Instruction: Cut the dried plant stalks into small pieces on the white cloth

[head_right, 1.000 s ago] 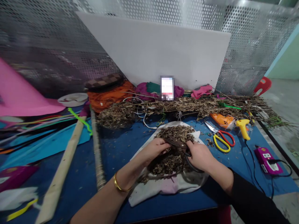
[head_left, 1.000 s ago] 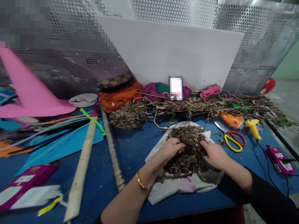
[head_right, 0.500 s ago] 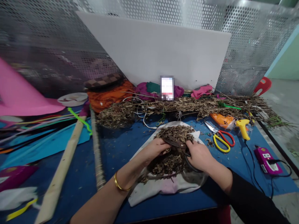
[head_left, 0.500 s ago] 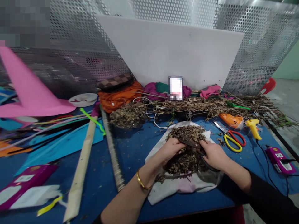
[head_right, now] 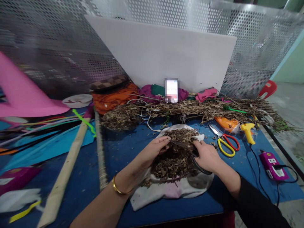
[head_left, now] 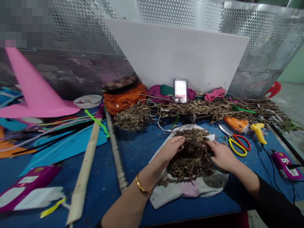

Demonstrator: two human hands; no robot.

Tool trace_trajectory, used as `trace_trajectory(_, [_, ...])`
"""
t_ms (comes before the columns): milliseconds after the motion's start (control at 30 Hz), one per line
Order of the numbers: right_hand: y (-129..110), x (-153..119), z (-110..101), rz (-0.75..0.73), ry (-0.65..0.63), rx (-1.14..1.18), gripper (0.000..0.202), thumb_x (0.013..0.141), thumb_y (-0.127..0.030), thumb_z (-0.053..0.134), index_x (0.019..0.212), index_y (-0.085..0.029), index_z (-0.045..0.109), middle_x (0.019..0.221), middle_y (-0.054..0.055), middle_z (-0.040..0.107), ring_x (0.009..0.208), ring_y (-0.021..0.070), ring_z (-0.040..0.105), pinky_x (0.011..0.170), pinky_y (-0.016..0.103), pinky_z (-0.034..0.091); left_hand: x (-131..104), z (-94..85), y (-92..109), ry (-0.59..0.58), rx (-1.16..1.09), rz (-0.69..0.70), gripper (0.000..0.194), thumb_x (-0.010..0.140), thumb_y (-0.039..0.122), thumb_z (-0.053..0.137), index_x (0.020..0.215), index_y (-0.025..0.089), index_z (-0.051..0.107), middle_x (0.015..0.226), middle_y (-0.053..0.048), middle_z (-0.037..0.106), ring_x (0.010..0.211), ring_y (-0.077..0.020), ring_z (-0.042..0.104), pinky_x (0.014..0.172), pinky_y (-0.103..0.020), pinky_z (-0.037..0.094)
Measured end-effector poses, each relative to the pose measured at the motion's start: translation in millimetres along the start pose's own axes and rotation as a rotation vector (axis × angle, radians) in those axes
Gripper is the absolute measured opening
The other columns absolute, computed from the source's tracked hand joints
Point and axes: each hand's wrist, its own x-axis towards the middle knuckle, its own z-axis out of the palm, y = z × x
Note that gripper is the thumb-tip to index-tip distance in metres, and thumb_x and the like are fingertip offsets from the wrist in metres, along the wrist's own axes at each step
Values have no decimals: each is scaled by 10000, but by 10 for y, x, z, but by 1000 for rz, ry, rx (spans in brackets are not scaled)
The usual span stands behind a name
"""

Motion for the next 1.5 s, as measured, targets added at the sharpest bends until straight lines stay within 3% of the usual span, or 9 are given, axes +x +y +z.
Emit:
trace_trajectory(233, [-35, -11, 35, -23, 40, 9, 341, 843, -324, 438, 1169, -225, 440, 993, 48, 569, 811, 167, 561, 643, 236, 303, -48, 110, 14, -118, -90, -19, 135, 700, 287, 527, 658, 161, 499, 544, 47, 438, 486, -63, 339, 462, -200, 233])
trace_trajectory(367, [-36, -16, 29, -36, 28, 11, 220, 848, -311, 423, 1037, -220, 491, 928, 34, 590, 775, 155, 555, 608, 227, 282, -27, 113, -19, -107, -97, -56, 140, 713, 287, 533, 712, 148, 549, 553, 40, 463, 480, -61, 362, 461, -197, 253])
trace_trajectory(533, [-26, -13, 57, -34, 34, 50, 119, 841, -287, 433, 915, -221, 500, 847, 11, 609, 741, 140, 548, 585, 215, 265, -45, 103, -15, -74, -110, -82, 172, 661, 302, 603, 714, 141, 577, 609, 17, 549, 564, -88, 480, 520, -196, 348])
trace_trajectory(700, [-37, -9, 124, -35, 71, 24, 130, 842, -320, 445, 913, -221, 491, 837, 11, 600, 725, 137, 539, 575, 216, 253, -90, 141, 3, -52, 43, 27, 429, 610, 400, 684, 932, 122, 635, 920, -69, 680, 824, -202, 593, 716, -281, 448])
trace_trajectory(867, [-42, -13, 139, -32, 88, 3, 141, 856, -330, 428, 922, -220, 486, 822, 12, 590, 690, 128, 520, 570, 222, 232, -92, 149, 1, -56, 98, 47, 390, 628, 354, 665, 951, 137, 640, 987, -62, 685, 917, -228, 599, 828, -324, 449])
trace_trajectory(1067, [-53, -17, 138, -42, 83, 8, 133, 831, -301, 447, 936, -225, 477, 846, 11, 587, 719, 135, 533, 572, 221, 240, -92, 148, -18, -32, 60, 29, 320, 621, 292, 664, 895, 132, 617, 777, -21, 677, 706, -154, 587, 666, -256, 455])
trace_trajectory(1200, [-79, -20, 140, -22, 58, -33, 228, 790, -297, 492, 1003, -222, 466, 894, 27, 584, 737, 150, 540, 577, 228, 245, -88, 165, -28, -73, 50, 15, 213, 647, 267, 619, 815, 139, 591, 490, 70, 500, 452, -76, 411, 475, -200, 335])
trace_trajectory(1333, [-90, -19, 125, -19, 63, -50, 229, 813, -327, 467, 1014, -217, 466, 919, 39, 583, 750, 155, 542, 584, 234, 250, -105, 190, 2, -62, 14, 22, 225, 626, 164, 557, 847, 142, 596, 631, 38, 589, 581, -98, 496, 553, -204, 378])
trace_trajectory(1500, [-80, -22, 106, -20, 76, -41, 167, 842, -313, 420, 963, -218, 485, 872, 27, 592, 730, 148, 545, 575, 235, 244, -124, 185, 41, -50, 101, -36, 223, 654, 161, 477, 841, 132, 594, 589, 26, 578, 615, -139, 536, 600, -241, 415])
